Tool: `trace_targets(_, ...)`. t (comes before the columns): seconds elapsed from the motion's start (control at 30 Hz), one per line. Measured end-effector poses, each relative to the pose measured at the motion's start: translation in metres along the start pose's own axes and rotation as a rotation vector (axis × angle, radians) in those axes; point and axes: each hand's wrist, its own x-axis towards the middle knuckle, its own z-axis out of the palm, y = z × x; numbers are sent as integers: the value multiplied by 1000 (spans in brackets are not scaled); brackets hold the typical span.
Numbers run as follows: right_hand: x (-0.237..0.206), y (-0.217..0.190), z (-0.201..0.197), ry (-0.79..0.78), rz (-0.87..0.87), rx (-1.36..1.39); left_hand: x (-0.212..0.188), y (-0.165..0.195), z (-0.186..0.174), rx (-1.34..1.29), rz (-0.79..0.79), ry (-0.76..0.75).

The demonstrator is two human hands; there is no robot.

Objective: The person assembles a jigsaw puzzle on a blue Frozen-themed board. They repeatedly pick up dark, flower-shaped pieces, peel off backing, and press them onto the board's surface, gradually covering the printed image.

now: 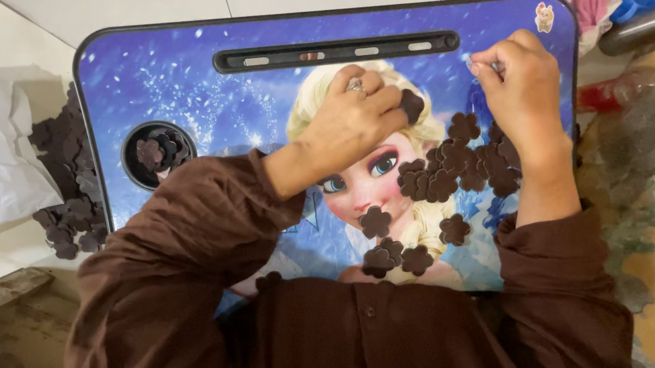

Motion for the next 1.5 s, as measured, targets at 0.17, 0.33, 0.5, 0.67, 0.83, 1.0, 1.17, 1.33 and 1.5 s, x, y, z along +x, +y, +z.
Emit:
trace_targets(0.17,-4,-23,6,-16,-68,-70,-22,8,-3,-9,-26,-69)
trace_targets(0.33,-15,-55,19,-169,-86,123,-32,10,6,-22,-49,-103)
trace_targets(0.5,-17,-78,46,-213,-223,28,-38,16,5,38,-51,-103)
trace_targets(0.67,-24,-87,33,-178,-233,13,-35,20,3,12,-92,-155)
trace_targets(0.83,-22,-85,28,-255,-188,80,-37,19,3,0,-80,-180)
trace_targets(1.0,-18,-83,31,-253,-229,59,-36,19,7,-28,-89,-163)
trace_targets(1.17,-16,-80,13,-416,-265,74,-36,17,7,-68,-97,-155)
trace_targets(1.33,-14,-73,13,-405,-265,108,-37,18,8,-66,-91,-170)
trace_targets(1.5,-21,-67,4,-576,-230,74,-35,17,5,-102,-84,-122)
